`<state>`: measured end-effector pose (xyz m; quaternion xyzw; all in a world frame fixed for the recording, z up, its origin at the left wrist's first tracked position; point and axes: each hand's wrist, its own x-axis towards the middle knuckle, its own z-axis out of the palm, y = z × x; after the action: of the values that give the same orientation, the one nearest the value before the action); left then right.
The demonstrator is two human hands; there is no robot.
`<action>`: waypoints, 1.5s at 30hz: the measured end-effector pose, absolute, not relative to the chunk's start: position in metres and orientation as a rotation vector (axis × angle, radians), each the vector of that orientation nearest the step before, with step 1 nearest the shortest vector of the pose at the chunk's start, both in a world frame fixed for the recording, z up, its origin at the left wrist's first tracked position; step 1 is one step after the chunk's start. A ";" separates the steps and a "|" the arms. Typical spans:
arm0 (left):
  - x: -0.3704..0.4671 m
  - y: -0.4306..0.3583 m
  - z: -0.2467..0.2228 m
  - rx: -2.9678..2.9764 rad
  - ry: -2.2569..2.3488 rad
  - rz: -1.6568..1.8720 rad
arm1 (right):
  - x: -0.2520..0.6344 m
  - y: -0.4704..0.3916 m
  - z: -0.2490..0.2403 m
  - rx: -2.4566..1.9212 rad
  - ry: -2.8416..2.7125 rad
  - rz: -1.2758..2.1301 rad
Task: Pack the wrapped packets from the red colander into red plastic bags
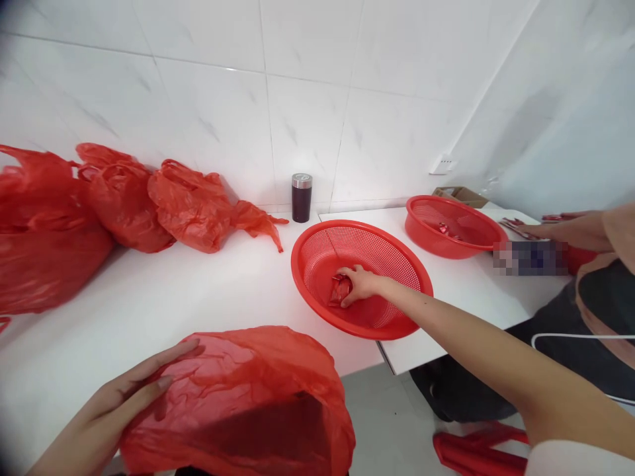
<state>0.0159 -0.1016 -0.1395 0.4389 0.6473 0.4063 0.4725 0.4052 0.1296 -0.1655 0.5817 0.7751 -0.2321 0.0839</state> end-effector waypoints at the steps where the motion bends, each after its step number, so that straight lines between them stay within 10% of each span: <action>1: 0.014 -0.102 -0.140 1.020 1.568 1.018 | 0.403 0.134 -0.166 1.743 2.315 -0.723; 20: 0.014 -0.102 -0.142 0.707 1.420 1.248 | 0.387 0.124 -0.117 2.128 2.522 -1.565; 26: 0.027 -0.101 -0.139 0.839 1.347 1.219 | 0.304 0.044 -0.069 1.479 2.892 -1.793; 45: 0.038 -0.108 -0.124 0.977 1.545 1.244 | 0.351 0.114 -0.149 1.732 2.484 -0.631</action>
<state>0.0380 -0.1084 -0.1241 0.3948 0.6246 0.5027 0.4487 0.3513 0.1136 -0.1494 0.5597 0.8028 -0.2039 0.0242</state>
